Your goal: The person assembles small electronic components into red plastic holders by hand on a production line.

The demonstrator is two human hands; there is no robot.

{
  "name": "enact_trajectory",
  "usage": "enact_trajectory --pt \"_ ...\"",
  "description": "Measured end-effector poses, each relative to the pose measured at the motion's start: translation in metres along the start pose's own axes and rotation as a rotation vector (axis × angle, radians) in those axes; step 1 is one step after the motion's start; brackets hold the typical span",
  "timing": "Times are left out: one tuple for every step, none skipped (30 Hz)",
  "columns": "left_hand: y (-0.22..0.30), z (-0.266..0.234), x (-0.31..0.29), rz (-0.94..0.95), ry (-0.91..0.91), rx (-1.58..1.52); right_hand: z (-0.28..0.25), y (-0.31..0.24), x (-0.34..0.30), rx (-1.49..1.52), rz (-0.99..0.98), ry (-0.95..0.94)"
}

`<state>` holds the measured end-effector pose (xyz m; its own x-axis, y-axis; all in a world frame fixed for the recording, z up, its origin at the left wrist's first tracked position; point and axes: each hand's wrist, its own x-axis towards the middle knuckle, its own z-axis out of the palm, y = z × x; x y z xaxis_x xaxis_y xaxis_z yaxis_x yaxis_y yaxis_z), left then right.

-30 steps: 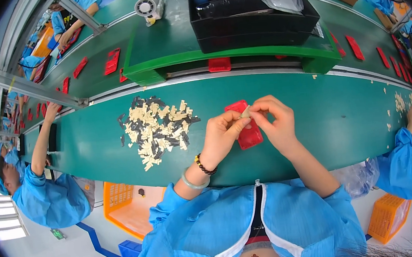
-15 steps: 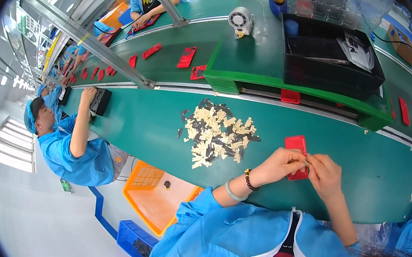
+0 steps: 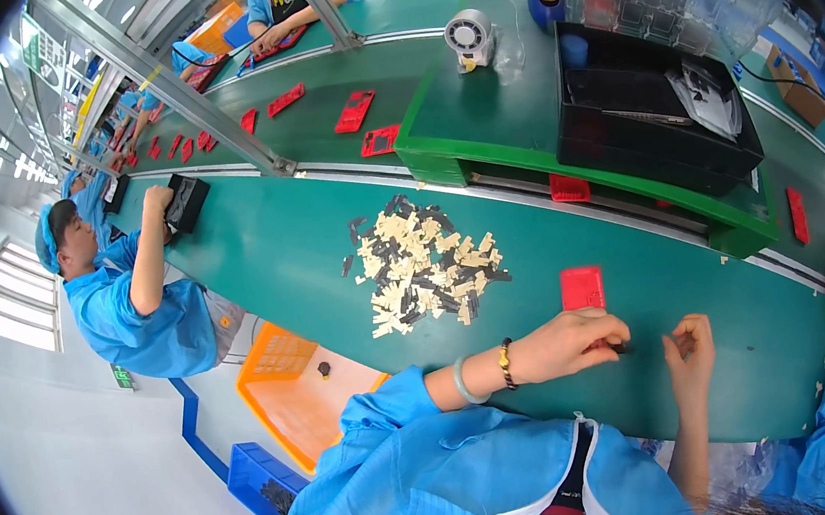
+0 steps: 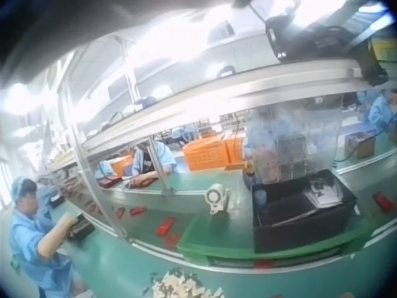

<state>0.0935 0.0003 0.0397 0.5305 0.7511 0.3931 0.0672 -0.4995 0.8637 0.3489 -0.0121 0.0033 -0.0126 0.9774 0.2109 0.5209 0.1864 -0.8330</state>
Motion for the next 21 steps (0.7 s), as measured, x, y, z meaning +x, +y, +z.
enact_trajectory --pt "-0.005 0.004 -0.001 -0.001 -0.001 0.002 0.001 -0.019 -0.001 0.003 0.0 0.001" --pt "-0.011 0.007 -0.001 0.181 0.027 0.211 0.005 -0.042 0.002 0.128 -0.042 -0.119" --pt "-0.013 0.01 0.0 0.37 0.053 0.411 0.006 -0.058 0.004 0.246 -0.081 -0.233" --pt "-0.011 0.011 0.003 0.476 0.111 0.519 0.008 -0.063 0.007 0.246 -0.083 -0.229" --pt "-0.011 0.011 0.003 0.48 0.109 0.521 0.009 -0.067 0.009 0.183 -0.13 -0.317" --pt "-0.01 0.01 0.003 0.505 0.118 0.581 0.009 -0.071 0.012 0.119 -0.178 -0.403" --pt "-0.011 0.009 0.002 0.528 0.127 0.643 0.009 -0.073 0.014 0.119 -0.182 -0.401" --pt "-0.011 0.009 0.001 0.531 0.127 0.647 0.009 -0.075 0.016 0.095 -0.247 -0.409" --pt "-0.011 0.009 0.0 0.548 0.146 0.676 0.009 -0.076 0.018 0.069 -0.311 -0.416" --pt "-0.01 0.009 -0.001 0.56 0.163 0.704 0.01 -0.078 0.019 0.073 -0.31 -0.418" --pt "-0.01 0.008 -0.002 0.557 0.161 0.706 0.012 -0.08 0.019 0.056 -0.319 -0.4" --pt "-0.011 0.008 -0.002 0.572 0.178 0.752 0.013 -0.08 0.019 0.038 -0.327 -0.382" --pt "-0.009 0.008 -0.001 0.589 0.195 0.795 0.013 -0.079 0.019 0.039 -0.326 -0.383" --pt "-0.008 0.007 -0.002 0.587 0.195 0.794 0.014 -0.077 0.019 0.016 -0.358 -0.387" --pt "-0.007 0.007 -0.003 0.592 0.211 0.806 0.014 -0.076 0.019 -0.007 -0.392 -0.39" --pt "-0.007 0.007 -0.003 0.597 0.226 0.815 0.015 -0.076 0.019 -0.008 -0.389 -0.391" --pt "-0.007 0.008 -0.003 0.596 0.227 0.813 0.016 -0.078 0.018 -0.01 -0.415 -0.352" --pt "-0.008 0.008 -0.003 0.598 0.245 0.818 0.017 -0.079 0.017 -0.012 -0.442 -0.312" --pt "-0.006 0.008 -0.003 0.597 0.265 0.827 0.015 -0.078 0.015 -0.012 -0.444 -0.317" --pt "-0.005 0.007 -0.004 0.594 0.27 0.83 0.01 -0.075 0.012 -0.093 -0.408 -0.382" --pt "-0.003 0.005 -0.005 0.448 0.235 0.852 0.004 -0.069 0.009 -0.174 -0.373 -0.447"
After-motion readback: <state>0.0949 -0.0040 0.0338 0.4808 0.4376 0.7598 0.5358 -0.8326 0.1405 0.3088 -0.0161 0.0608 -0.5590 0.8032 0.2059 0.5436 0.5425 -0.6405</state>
